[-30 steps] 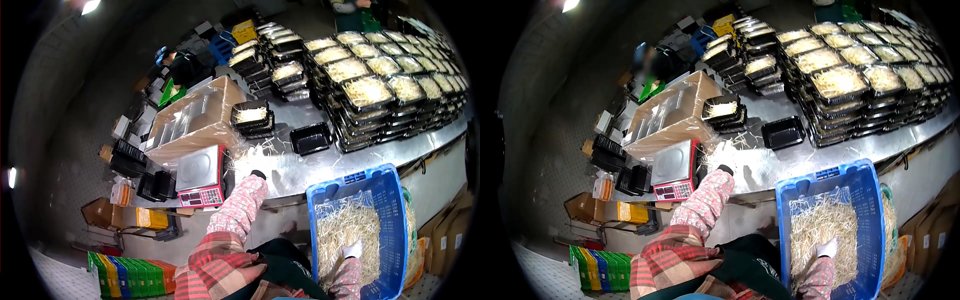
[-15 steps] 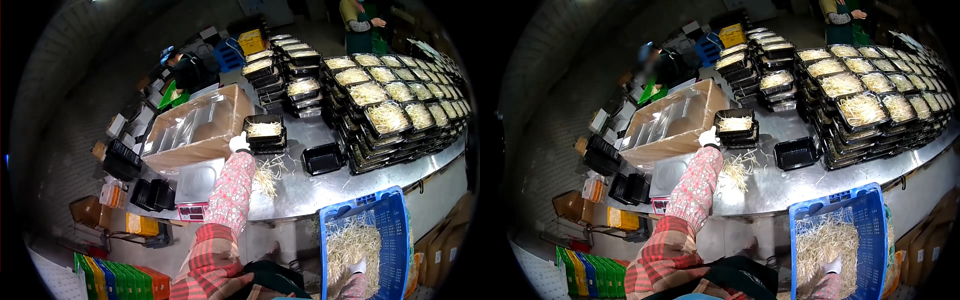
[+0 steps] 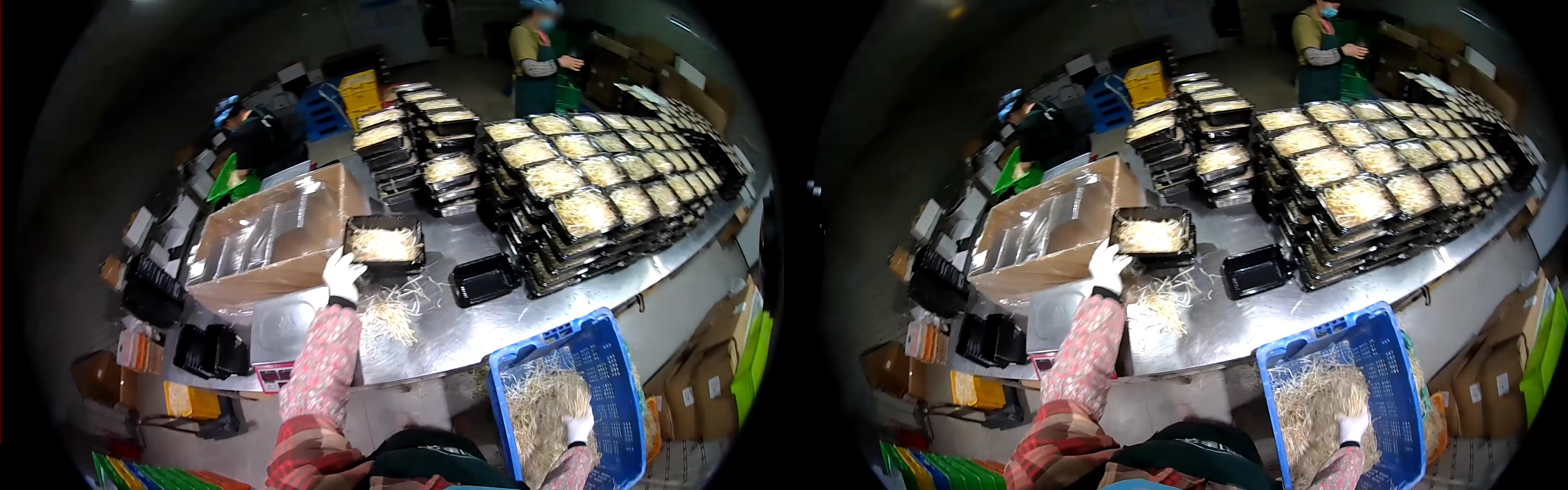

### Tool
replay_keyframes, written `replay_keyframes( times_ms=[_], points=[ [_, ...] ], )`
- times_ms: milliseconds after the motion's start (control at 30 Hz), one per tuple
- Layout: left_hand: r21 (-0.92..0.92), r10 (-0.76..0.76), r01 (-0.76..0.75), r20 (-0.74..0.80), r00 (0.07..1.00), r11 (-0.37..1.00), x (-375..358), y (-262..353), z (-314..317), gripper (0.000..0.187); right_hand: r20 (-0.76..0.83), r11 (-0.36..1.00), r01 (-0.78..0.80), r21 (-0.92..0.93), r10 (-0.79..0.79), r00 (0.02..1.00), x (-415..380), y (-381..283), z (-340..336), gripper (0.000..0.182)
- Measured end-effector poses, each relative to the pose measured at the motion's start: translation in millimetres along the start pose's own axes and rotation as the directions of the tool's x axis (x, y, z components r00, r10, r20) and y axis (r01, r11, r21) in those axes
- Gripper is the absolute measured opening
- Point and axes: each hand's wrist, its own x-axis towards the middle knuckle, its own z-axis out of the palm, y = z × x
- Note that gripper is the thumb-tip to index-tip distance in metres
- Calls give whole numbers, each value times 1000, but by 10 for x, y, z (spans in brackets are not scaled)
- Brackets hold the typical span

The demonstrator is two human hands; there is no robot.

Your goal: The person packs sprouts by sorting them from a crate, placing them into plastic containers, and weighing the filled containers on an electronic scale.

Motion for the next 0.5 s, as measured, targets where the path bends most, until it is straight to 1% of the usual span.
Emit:
replay_keyframes(
  times_ms=[33,67,100,133,167,200,233,267,300,333,367,400,433,500],
  points=[
    [95,-5,5,1,1000,995,-84,20,-131,41,35,991,99,92,-103,994,-1,-382,112,63],
    [76,-43,39,53,998,996,-246,104,-174,41,50,979,204,21,-204,978,-7,-817,265,62],
    [103,-49,47,19,999,994,-398,162,-163,39,76,952,301,-48,-297,952,-31,-1251,452,61],
    [120,-74,66,60,995,990,-489,173,-220,40,121,918,389,-79,-379,918,-51,-1639,660,61],
    [76,-82,75,96,992,994,-579,192,-297,40,178,873,477,-104,-455,872,-46,-2000,897,60],
    [33,-90,86,131,987,996,-677,218,-370,40,264,829,544,-130,-500,825,-17,-2316,1161,60],
    [140,-107,90,115,988,986,-757,262,-378,40,364,781,607,-144,-529,767,-17,-2595,1469,60],
    [94,-64,52,135,989,994,-819,223,-492,39,417,731,675,-100,-585,696,-83,-2860,1857,61],
    [205,7,-44,179,984,978,-940,299,-520,39,466,673,739,-41,-641,610,-180,-3131,2306,62],
    [175,-13,-8,119,993,985,-969,324,-629,38,529,525,841,-129,-681,507,-399,-3473,2729,60],
    [209,3,-19,77,997,978,-969,343,-769,37,593,350,916,-195,-702,395,-634,-3746,3132,58],
    [243,19,-27,34,999,970,-968,362,-908,35,662,219,953,-208,-686,302,-718,-3794,3593,50],
    [149,-92,100,-59,994,984,-988,519,-975,34,722,81,974,-210,-660,210,-792,-3782,4064,41],
    [154,-62,72,-68,996,985,-1081,860,-1119,29,865,-72,976,-208,-479,149,-1136,-3820,4917,26]
  ],
)
